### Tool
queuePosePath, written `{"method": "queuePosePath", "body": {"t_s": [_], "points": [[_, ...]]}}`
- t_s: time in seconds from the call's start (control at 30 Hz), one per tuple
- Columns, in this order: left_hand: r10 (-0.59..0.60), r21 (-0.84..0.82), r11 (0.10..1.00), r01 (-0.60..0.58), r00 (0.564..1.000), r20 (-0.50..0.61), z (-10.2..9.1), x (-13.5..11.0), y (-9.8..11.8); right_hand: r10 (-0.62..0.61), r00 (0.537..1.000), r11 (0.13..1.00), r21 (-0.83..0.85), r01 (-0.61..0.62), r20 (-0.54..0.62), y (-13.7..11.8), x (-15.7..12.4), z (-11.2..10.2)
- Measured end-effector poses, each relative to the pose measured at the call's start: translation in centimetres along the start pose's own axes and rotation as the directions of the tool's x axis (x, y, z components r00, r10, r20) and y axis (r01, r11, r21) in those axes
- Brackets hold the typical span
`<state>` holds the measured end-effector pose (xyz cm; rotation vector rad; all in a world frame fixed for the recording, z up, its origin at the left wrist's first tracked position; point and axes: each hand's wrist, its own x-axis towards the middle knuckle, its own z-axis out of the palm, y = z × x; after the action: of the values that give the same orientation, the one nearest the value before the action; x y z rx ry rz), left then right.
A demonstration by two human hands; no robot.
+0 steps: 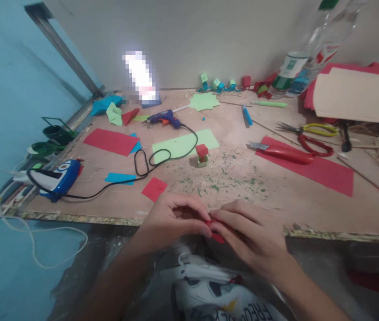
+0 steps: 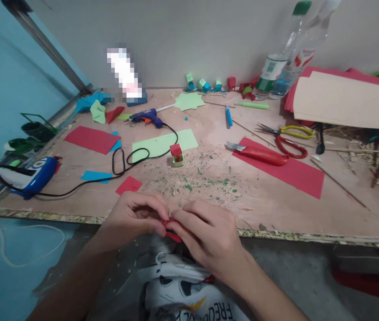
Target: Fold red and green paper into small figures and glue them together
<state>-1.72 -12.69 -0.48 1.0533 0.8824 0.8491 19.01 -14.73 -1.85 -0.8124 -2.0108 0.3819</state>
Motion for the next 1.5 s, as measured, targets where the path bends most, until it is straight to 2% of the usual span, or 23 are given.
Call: {"method": "queuePosePath", "body": {"t_s": [0.17,0.43,0.63,0.77,0.97,1.23,1.5], "points": [[0.001,0.052,0.999,-0.003,0.999,0.048,-0.37,0.13,0.2,0.004,1.0,0.996,0.084,-0.006,0.026,-0.13,-0.1,-0.38],[-0.032,0.076,0.997,0.029,0.999,0.044,-0.28,0.16,0.5,-0.01,1.0,1.0,-0.02,0.01,0.0,-0.11,-0.45,-0.11],[-0.037,0.077,0.996,0.033,0.998,0.044,-0.23,0.02,0.24,0.001,0.998,1.0,-0.002,-0.001,0.07,-0.03,-0.5,-0.26],[0.015,0.114,0.993,-0.02,0.999,0.047,-0.42,-0.11,0.16,-0.007,0.997,1.0,-0.006,0.008,0.071,-0.08,-0.39,-0.12],[0.078,0.108,0.99,-0.095,0.986,0.149,-0.63,0.0,0.57,-0.005,0.997,0.996,0.093,-0.002,0.081,-0.25,0.0,-0.28],[0.036,0.065,0.997,-0.046,0.988,0.148,-0.6,0.09,0.44,0.011,0.997,0.997,0.074,-0.017,0.073,-0.09,0.11,-0.42],[0.124,0.157,0.977,-0.146,0.982,0.141,-0.82,-0.2,0.04,0.0,0.996,0.998,0.066,-0.006,0.095,-0.03,-0.17,-0.35]]}}
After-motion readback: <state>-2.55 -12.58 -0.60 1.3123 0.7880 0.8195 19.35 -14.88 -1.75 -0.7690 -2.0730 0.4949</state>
